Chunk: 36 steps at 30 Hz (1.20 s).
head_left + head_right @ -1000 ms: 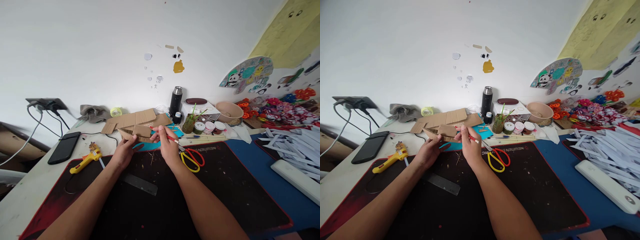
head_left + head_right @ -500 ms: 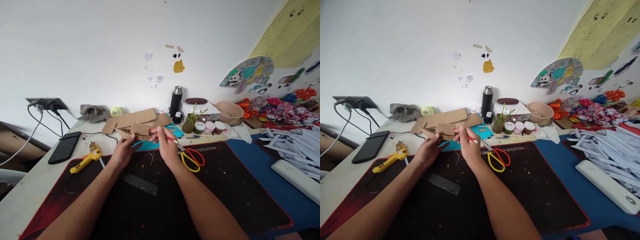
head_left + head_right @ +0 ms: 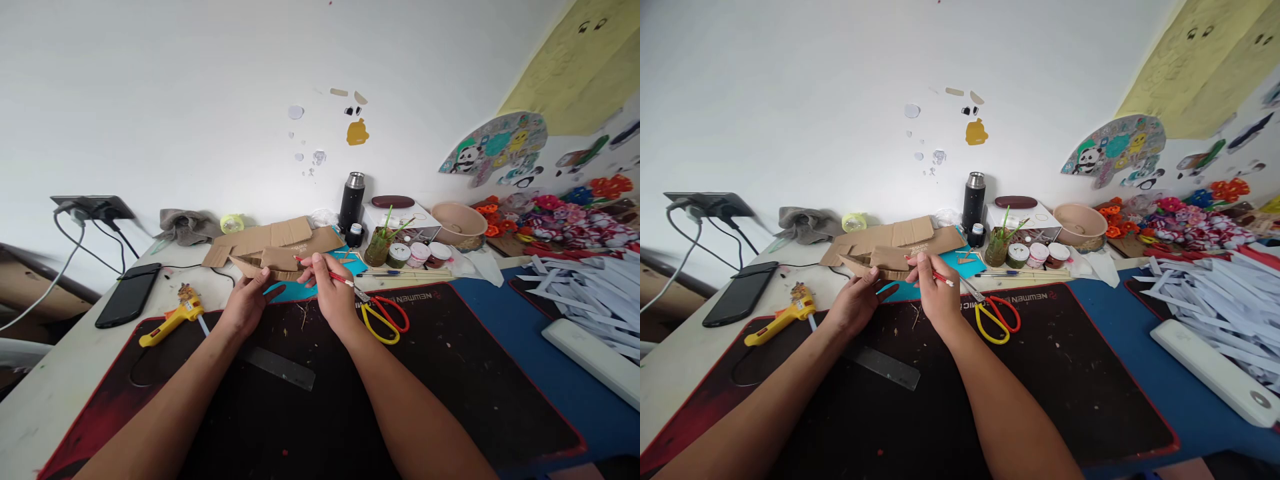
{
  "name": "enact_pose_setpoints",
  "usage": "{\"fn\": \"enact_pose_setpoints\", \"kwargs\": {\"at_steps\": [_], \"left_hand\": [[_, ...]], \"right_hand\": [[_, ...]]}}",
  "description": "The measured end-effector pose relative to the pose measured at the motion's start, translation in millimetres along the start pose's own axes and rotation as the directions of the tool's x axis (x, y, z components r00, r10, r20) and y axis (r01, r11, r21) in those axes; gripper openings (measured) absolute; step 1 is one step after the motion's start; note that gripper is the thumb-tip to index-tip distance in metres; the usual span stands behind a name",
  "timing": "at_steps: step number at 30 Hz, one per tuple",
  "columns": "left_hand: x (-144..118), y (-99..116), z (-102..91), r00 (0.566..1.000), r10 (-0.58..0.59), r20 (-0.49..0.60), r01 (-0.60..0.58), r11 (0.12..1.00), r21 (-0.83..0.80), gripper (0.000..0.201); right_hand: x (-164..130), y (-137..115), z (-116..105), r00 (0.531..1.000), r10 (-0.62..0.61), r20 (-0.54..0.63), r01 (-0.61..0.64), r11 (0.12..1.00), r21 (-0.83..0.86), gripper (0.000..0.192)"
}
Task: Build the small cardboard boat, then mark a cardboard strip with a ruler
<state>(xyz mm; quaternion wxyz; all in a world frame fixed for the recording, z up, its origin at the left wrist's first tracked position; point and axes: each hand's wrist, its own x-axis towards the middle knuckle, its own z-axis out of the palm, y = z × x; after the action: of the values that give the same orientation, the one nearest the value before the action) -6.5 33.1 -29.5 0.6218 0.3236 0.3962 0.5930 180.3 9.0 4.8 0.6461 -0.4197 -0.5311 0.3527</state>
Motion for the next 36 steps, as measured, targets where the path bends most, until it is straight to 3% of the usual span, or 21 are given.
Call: {"fn": "enact_pose_setpoints", "kwargs": {"at_steps": [22,32,36], "left_hand": [[0.9,-0.6,-0.7,1.0,0.01,-0.009,-0.01,1.0,-0.002,0.059],[-3.0,1.9,3.2,0.999,-0.001,0.042,-0.002,0.997,0.072,0.066],[-1.9,1.0,2.2,0.999,-0.006,0.034,0.004,0.999,0.053,0.062]], "right_hand": [[-0.2,0.7,0.6,1.0,-0.01,-0.005,0.01,1.0,0.014,0.062],[-4.0,-0.8,2.6,0.997,-0.046,0.066,0.046,0.999,0.005,0.056],[-2.6,-0.2,1.7,0.999,-0.037,0.03,0.036,0.999,0.027,0.056]]}}
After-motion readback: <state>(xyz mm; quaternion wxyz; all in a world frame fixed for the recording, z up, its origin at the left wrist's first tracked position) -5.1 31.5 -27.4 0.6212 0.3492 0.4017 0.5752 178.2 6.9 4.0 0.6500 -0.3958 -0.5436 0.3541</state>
